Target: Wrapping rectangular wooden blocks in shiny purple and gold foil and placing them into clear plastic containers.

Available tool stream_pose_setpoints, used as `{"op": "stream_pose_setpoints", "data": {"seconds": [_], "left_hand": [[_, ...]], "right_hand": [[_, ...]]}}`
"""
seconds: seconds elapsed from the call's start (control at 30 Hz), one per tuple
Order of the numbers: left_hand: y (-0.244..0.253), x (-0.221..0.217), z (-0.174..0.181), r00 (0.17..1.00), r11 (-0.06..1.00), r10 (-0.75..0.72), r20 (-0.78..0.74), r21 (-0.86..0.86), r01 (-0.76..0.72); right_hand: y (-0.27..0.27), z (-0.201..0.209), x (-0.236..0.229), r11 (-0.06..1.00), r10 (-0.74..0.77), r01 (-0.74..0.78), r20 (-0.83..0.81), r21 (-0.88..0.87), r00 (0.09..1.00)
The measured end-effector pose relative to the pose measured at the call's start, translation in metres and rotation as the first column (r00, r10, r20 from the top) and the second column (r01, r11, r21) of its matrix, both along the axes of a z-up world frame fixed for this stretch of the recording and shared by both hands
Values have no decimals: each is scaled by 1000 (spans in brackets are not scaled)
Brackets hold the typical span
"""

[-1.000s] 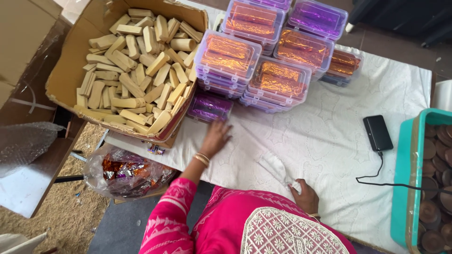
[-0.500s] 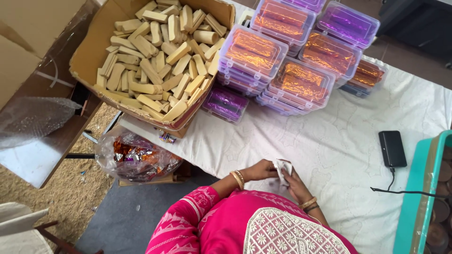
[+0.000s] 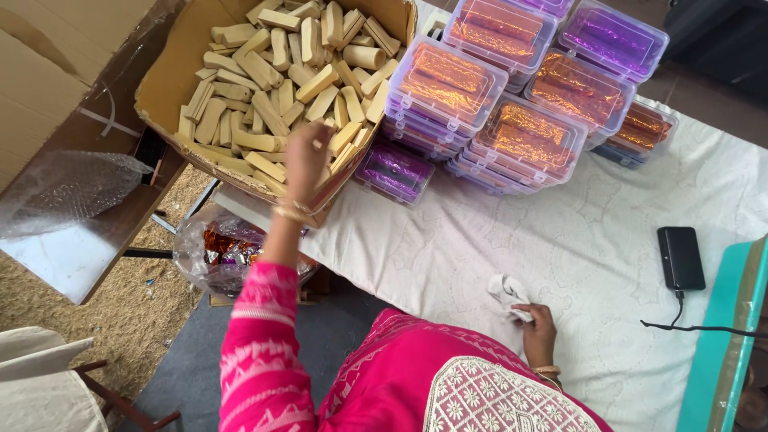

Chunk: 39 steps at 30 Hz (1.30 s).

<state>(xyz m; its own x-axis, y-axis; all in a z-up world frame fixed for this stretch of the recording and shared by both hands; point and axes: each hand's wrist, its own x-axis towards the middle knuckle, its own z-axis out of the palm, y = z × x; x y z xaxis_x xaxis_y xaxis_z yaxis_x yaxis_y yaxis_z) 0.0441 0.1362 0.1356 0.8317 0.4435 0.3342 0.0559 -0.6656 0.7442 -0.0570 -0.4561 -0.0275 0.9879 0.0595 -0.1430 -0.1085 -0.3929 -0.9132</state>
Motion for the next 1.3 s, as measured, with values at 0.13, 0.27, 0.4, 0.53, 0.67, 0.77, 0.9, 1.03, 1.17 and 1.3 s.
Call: {"op": "stream_pose_setpoints", "data": {"seconds": [0.13, 0.27, 0.4, 0.53, 0.67, 0.77, 0.9, 1.03, 1.17, 1.3], "left_hand": [[98, 27, -45, 919, 935, 263, -293, 313, -167], [116, 33, -60, 580, 921, 351, -735, 384, -70], [107, 38, -72, 413, 936, 329, -849, 353, -21], [111, 43, -75, 331, 868, 467, -820, 496, 2], [129, 46, -109, 432, 827, 482, -762, 559, 62], [143, 42, -123, 528, 781, 439, -727, 599, 175], [138, 22, -103, 746, 787, 340, -572, 608, 107], [120, 1, -53, 837, 887, 147, -527, 444, 124], [112, -6, -32, 897, 914, -64, -438, 335, 229], [94, -9, -4, 874, 929, -137, -465, 247, 277]], "right_hand": [[-3, -5, -8, 971, 113, -96, 69, -218, 991], [-6, -9, -3, 969, 131, -127, 7, -210, 991], [-6, -16, -5, 968, 90, -96, -34, -234, 995], [-3, -23, -6, 970, 95, -91, 7, -226, 995], [1, -21, -11, 940, 117, -97, 44, -328, 992], [3, -15, -12, 947, 106, -97, 13, -307, 994], [2, -14, -12, 944, 117, -106, 16, -311, 993], [2, -16, -10, 928, 138, -115, 41, -356, 990], [2, -16, -10, 926, 150, -114, 73, -360, 986], [3, -16, -9, 922, 141, -112, 52, -370, 989]]}}
